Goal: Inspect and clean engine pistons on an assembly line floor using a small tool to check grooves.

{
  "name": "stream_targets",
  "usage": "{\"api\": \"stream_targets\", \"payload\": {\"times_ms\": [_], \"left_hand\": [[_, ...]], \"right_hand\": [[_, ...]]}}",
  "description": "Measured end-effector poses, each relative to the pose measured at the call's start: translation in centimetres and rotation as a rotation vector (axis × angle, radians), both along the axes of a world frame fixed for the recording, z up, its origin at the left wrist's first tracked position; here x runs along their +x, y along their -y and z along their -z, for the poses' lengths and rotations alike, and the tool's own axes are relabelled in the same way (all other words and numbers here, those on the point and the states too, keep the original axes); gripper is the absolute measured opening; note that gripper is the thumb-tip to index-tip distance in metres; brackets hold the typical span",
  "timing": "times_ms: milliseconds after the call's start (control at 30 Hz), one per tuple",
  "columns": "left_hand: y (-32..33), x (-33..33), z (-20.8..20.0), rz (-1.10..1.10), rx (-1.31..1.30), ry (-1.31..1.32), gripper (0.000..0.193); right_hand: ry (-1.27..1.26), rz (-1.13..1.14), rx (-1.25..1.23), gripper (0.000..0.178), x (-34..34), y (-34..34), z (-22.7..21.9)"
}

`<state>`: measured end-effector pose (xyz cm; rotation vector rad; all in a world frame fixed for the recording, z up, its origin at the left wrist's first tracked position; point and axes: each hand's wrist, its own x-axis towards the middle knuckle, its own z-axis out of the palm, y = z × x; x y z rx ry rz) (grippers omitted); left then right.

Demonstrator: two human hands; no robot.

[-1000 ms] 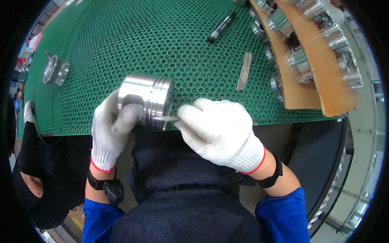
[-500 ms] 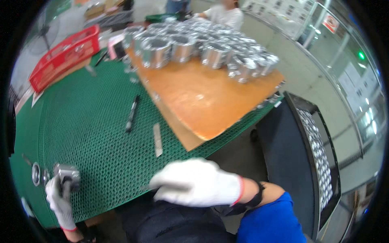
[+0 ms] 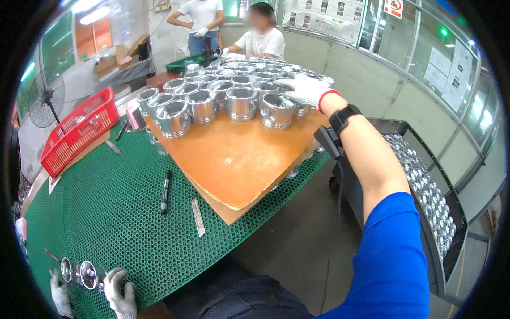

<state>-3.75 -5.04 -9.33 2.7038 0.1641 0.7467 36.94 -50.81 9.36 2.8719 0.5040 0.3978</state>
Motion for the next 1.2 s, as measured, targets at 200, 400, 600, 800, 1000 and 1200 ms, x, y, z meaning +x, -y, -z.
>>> {"api": "stream_targets", "payload": {"times_ms": [200,400,600,800,1000,1200], "left_hand": [[0.0,0.2,1.0,-0.02,-0.109,-0.073,0.021],[0.0,0.7,1.0,-0.024,-0.057,-0.086,0.021],[0.3,0.8,1.1,-0.06,-0.033,-0.092,0.02],[-1.2,0.3,3.9,-0.013,-0.08,0.0,0.027],[-0.8,0.2,4.3,-0.082,-0.137,0.067,0.017],[-0.8,0.5,4.0,-0.077,-0.124,0.079,0.02]], "right_hand": [[-0.154,-0.37,0.233,0.06,3.1,-0.3,1.1],[-0.283,-0.359,0.124,0.067,2.5,-2.8,0.2],[-0.414,-0.307,0.092,0.074,2.2,-5.7,-1.7],[-0.382,-0.164,-0.06,0.075,3.9,-6.6,-1.0],[-0.345,-0.141,0.112,0.045,3.6,-5.0,-0.1],[-0.245,-0.219,-0.021,0.052,0.1,-5.9,-1.1]]}}
